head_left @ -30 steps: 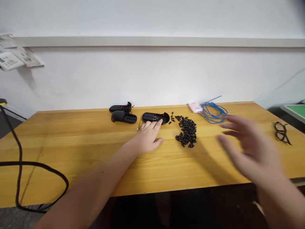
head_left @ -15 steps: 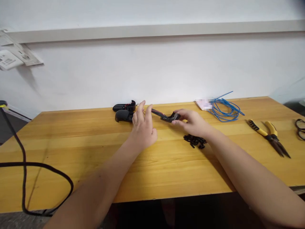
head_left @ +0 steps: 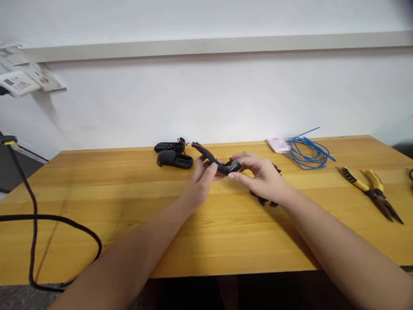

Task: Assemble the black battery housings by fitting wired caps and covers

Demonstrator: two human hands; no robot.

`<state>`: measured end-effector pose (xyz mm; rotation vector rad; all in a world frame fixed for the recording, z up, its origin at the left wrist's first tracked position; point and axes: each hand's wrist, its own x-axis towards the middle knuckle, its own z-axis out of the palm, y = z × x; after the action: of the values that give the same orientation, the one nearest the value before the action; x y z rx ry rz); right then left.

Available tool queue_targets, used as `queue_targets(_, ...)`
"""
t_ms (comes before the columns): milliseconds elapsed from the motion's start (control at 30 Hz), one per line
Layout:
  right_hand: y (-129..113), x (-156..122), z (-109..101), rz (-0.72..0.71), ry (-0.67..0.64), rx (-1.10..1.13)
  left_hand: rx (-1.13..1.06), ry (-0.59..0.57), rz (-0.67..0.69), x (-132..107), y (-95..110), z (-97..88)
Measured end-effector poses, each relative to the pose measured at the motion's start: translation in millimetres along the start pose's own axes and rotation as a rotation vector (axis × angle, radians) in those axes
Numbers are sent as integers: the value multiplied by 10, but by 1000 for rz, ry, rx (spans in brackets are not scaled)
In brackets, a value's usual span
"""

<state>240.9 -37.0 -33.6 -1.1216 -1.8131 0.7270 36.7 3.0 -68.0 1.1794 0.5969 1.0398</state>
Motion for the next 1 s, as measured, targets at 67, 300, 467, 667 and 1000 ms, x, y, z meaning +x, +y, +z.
queue_targets(67, 39, 19, -75, 49, 58, 38, -97, 28, -41, 28, -27, -2)
queue_targets(300, 143, 30, -304, 96, 188, -44, -69, 65, -47, -10, 28, 13)
queue_targets(467, -142, -91, -84, -272, 42, -157, -25, -10, 95, -72, 46, 42)
queue_targets(667, -301, -116, -12, -366, 88, -114, 33, -188, 192, -122, 118, 104)
queue_targets(1000, -271, -138, -82, -351, 66, -137, 205, -78, 246, -111, 56, 30)
